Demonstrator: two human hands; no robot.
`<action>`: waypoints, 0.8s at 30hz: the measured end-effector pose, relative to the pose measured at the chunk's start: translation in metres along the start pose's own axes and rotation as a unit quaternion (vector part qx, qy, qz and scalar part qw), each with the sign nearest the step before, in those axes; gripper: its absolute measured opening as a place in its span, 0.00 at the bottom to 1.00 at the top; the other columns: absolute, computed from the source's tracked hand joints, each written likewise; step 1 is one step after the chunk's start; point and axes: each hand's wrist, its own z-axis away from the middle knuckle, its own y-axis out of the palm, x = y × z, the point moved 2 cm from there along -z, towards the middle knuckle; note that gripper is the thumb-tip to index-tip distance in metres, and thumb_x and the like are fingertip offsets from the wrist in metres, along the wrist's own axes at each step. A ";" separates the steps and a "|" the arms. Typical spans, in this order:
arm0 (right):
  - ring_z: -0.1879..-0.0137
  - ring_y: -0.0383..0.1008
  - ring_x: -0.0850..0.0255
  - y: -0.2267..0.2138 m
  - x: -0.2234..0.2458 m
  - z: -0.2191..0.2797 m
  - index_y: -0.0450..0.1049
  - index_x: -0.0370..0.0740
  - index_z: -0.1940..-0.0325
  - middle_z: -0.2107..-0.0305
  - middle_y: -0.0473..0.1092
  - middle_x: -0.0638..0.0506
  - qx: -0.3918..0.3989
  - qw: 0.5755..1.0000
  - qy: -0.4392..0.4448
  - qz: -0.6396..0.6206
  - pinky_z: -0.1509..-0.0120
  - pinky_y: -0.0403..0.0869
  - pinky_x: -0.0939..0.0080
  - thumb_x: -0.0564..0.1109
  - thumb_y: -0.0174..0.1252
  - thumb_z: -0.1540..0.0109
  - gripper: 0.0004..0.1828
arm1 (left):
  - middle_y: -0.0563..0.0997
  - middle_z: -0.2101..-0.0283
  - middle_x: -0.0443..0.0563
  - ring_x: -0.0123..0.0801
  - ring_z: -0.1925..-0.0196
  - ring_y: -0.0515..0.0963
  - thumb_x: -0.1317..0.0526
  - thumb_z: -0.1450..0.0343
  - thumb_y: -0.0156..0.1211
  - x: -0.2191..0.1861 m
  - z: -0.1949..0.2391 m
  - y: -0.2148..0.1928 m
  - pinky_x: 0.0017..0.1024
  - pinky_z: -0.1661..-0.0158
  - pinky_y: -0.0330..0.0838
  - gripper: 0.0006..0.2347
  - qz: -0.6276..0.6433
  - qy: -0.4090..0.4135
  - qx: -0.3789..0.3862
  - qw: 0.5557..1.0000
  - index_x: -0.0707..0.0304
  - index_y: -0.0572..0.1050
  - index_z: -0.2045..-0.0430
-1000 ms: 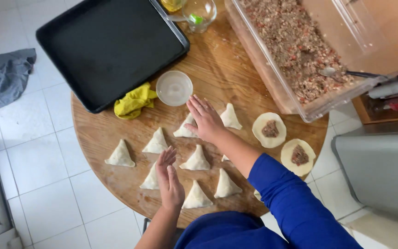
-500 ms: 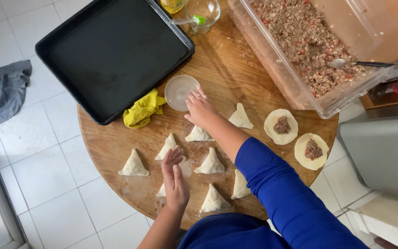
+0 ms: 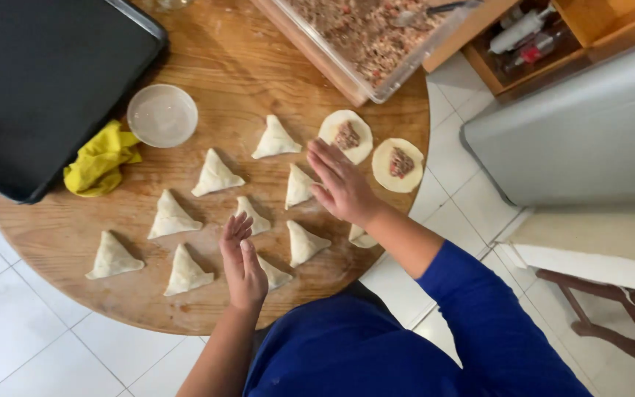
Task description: Folding round dough wrappers filled with meat into triangular samosas on a wooden table.
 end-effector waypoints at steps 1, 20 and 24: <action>0.18 0.54 0.46 -0.012 0.000 0.035 0.56 0.34 0.23 0.24 0.53 0.42 -0.002 1.000 0.004 0.003 0.14 0.58 0.45 0.45 0.59 0.30 0.35 | 0.66 0.30 0.65 0.46 0.31 0.70 0.57 0.18 0.41 0.008 0.007 0.013 0.41 0.31 0.62 0.22 0.001 0.000 0.005 1.000 0.72 0.54 0.31; 0.20 0.49 0.47 0.005 0.009 0.263 0.56 0.28 0.26 0.27 0.53 0.37 0.212 0.970 0.117 0.033 0.19 0.52 0.44 0.65 0.58 0.37 0.48 | 0.69 0.33 0.67 0.47 0.33 0.72 0.61 0.21 0.46 0.045 0.085 0.120 0.38 0.34 0.64 0.22 -0.092 -0.074 0.104 0.988 0.73 0.55 0.32; 0.20 0.50 0.46 -0.005 -0.009 0.269 0.56 0.29 0.26 0.27 0.54 0.36 0.154 0.972 0.159 0.086 0.19 0.51 0.45 0.65 0.58 0.39 0.49 | 0.72 0.36 0.66 0.52 0.33 0.71 0.59 0.26 0.55 0.040 0.075 0.135 0.41 0.34 0.64 0.26 -0.306 -0.051 0.206 0.928 0.69 0.61 0.33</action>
